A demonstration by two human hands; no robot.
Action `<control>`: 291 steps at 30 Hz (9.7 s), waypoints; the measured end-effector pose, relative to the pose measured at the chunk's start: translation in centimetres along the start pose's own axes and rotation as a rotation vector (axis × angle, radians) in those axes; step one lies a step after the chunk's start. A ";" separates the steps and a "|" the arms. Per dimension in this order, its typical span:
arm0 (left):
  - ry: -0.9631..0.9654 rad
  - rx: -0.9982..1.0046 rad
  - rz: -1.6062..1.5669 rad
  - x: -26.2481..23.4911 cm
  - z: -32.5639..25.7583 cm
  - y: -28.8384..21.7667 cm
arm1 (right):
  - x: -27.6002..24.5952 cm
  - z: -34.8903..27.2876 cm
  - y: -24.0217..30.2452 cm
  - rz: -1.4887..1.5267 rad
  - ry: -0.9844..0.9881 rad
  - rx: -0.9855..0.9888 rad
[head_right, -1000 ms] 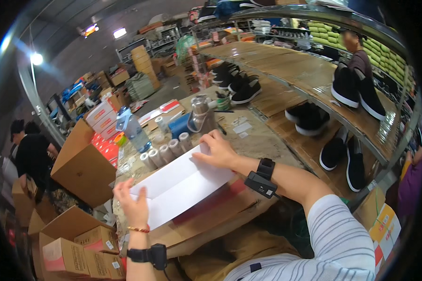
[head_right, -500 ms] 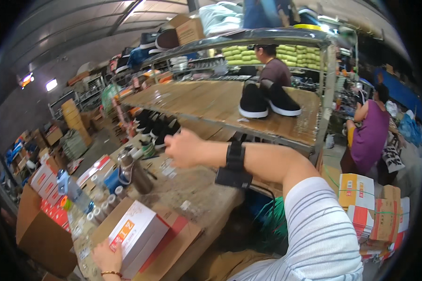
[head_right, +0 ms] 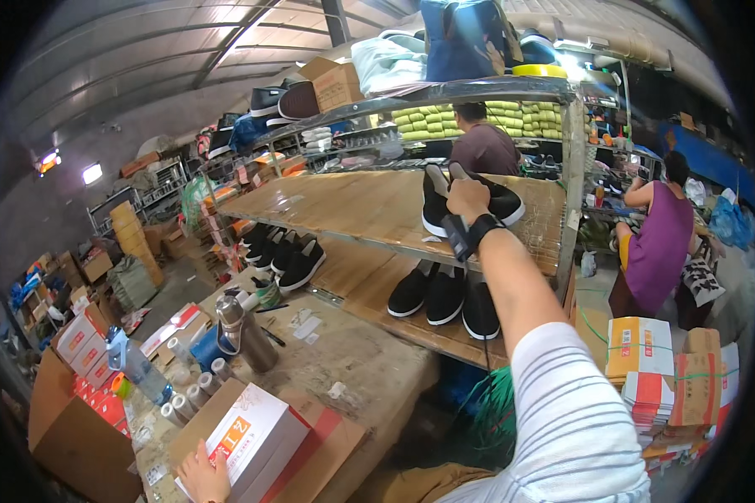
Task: Packaging pairs of shoes from a rack into cardboard boxes.
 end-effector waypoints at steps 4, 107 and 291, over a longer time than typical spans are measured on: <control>0.012 -0.020 -0.012 0.7 -0.1 0.3 | -2.6 -2.0 5.2 0.182 -0.107 -0.359; 0.512 0.056 0.042 -0.6 -0.8 0.2 | 3.7 -37.9 41.5 0.594 0.898 -1.982; -0.013 -0.430 -0.450 -2.2 -2.3 3.5 | -0.5 -41.4 35.5 1.132 0.654 -1.495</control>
Point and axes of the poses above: each hand's wrist, its own z-axis towards the middle knuckle, its own x-axis out of the palm, y = z × x, the point moved 5 cm from there along z, towards the middle knuckle, and after that the axes turned 6 degrees about -x, right-handed, at the moved point
